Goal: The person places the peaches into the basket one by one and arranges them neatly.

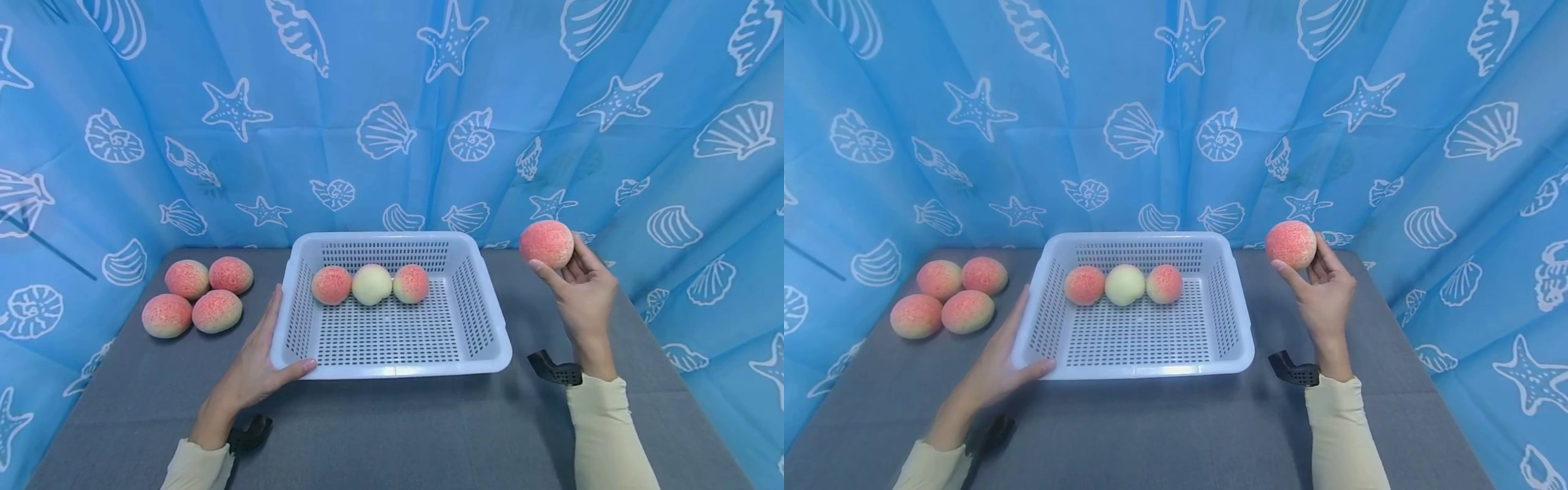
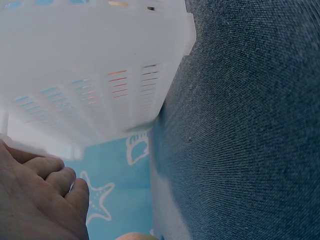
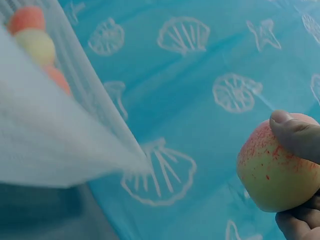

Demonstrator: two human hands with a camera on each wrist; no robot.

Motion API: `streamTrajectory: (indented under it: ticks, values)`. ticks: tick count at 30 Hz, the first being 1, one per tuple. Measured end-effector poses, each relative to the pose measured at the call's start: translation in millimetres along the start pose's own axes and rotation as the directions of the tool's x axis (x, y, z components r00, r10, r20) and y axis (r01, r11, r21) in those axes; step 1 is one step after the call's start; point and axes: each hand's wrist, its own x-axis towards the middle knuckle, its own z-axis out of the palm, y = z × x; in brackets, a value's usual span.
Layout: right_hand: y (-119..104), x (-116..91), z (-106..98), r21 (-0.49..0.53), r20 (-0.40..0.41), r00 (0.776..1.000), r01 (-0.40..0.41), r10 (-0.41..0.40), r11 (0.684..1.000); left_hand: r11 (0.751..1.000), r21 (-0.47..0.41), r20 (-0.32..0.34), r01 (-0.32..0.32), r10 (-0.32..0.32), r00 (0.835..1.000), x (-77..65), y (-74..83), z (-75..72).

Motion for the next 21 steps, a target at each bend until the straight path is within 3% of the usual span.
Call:
streamTrajectory:
  ticks: [9, 16, 21]
  values:
    - [-13.5, -18.0, 32.5, -0.007, 0.165, 0.986, 0.02, -0.019, 1.0, 1.0, -0.007, 0.006, 0.011, -0.011, 1.0, 0.1, -1.5, 0.0]
    - [-24.0, -34.9, 52.1, 0.044, 0.331, 0.94, 0.073, -0.084, 0.996, 1.0, -0.004, 0.007, 0.015, -0.015, 1.0, 0.1, -0.2, -0.7]
    - [-29.4, -45.1, 61.4, 0.085, 0.4, 0.911, 0.075, -0.103, 0.994, 1.0, 0.002, 0.008, 0.022, -0.022, 1.0, 0.6, 0.4, -0.8]
